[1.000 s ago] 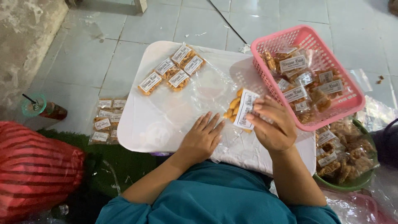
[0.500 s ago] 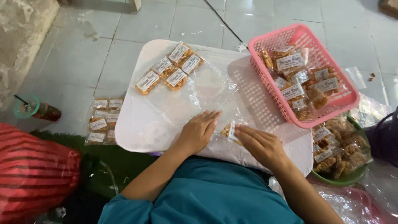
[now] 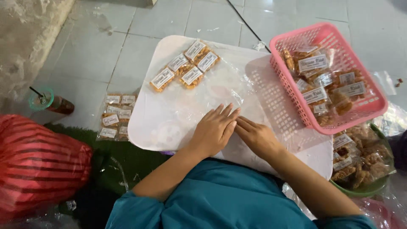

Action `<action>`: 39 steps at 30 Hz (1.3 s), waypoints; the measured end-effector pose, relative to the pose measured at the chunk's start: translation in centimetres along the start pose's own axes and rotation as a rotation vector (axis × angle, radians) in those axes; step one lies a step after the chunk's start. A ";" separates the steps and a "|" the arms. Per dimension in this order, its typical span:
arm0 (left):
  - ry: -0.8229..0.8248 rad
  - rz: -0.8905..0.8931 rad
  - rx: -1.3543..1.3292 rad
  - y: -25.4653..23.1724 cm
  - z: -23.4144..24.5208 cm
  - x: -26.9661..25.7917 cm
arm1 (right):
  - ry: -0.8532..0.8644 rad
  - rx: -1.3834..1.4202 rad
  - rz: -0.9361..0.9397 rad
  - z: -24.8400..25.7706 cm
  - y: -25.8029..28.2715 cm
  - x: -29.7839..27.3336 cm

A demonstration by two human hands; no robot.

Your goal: Package small snack items into individual plastic bags and arrange them on a tray

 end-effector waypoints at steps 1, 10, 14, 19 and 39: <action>-0.003 -0.004 0.000 -0.1 0.1 0.0 | 0.014 0.006 0.019 -0.3 0.1 0.2; -0.049 -0.063 0.116 -1.5 0.3 0.8 | 0.052 0.137 -0.013 -8.2 -2.5 -1.1; -0.160 -0.091 0.137 -1.9 0.6 0.8 | 0.117 0.185 -0.057 -9.6 -3.0 -0.2; -0.217 -0.113 0.181 -2.5 1.0 0.9 | 0.192 0.246 -0.104 -11.3 -3.3 1.2; -0.200 -0.131 0.192 -2.6 1.1 0.5 | 0.478 0.475 -0.322 -16.8 -1.9 7.1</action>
Point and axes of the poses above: each hand's wrist, its own x-axis towards the middle knuckle, its own z-axis out of the back of the hand, y = z × x, the point moved 8 cm from there along x, towards the middle knuckle, and after that the axes turned 11 degrees about -x, right-handed, at the moved point
